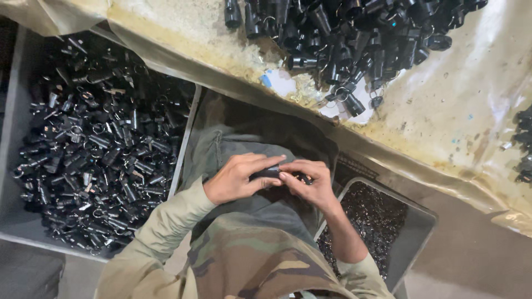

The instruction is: The person picks black cylindrical connector components one at a time from a large pile on the workbench, turns and fits them together in their hands, and places them into the plastic bins in front of them, occasionally reaching back into the pile for the next piece.

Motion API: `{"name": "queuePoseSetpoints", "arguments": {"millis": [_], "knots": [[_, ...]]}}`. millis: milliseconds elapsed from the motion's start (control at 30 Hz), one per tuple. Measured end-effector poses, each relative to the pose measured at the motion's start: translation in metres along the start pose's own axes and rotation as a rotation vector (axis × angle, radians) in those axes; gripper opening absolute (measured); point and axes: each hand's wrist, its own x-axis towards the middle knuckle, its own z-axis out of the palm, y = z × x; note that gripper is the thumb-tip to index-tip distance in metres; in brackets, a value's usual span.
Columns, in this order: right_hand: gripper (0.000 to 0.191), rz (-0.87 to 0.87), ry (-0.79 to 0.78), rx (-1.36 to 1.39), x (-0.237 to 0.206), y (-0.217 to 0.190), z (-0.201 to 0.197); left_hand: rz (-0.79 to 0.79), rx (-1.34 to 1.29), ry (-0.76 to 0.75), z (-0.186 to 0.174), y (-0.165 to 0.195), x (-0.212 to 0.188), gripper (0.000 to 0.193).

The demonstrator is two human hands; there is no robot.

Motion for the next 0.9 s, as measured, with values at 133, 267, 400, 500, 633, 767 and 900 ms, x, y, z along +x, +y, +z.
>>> {"name": "queuePoseSetpoints", "arguments": {"millis": [133,267,400,500,633,767,900], "knots": [[0.018,0.259,0.114,0.415,0.012,0.010,0.017,-0.156,0.041,0.258,0.009,-0.004,0.000,0.026],[0.033,0.438,0.250,0.980,0.030,0.014,0.010,-0.294,0.487,0.446,-0.012,-0.021,-0.016,0.014],[0.037,0.549,0.348,1.083,0.018,0.023,-0.010,-0.495,0.672,0.587,-0.074,-0.031,-0.048,0.014],[0.037,0.489,0.361,0.875,-0.005,0.032,-0.012,-0.651,1.104,0.572,-0.100,-0.026,-0.063,0.014],[0.048,0.270,0.254,0.947,-0.020,0.039,-0.006,-0.308,1.249,0.557,-0.091,-0.006,-0.042,0.018],[0.057,0.275,0.198,0.827,-0.011,0.030,0.000,-0.097,0.764,0.673,-0.075,-0.008,0.027,0.020],[0.051,0.287,0.190,0.746,-0.003,0.019,0.007,0.045,0.816,0.799,-0.097,-0.019,0.117,0.042]]}}
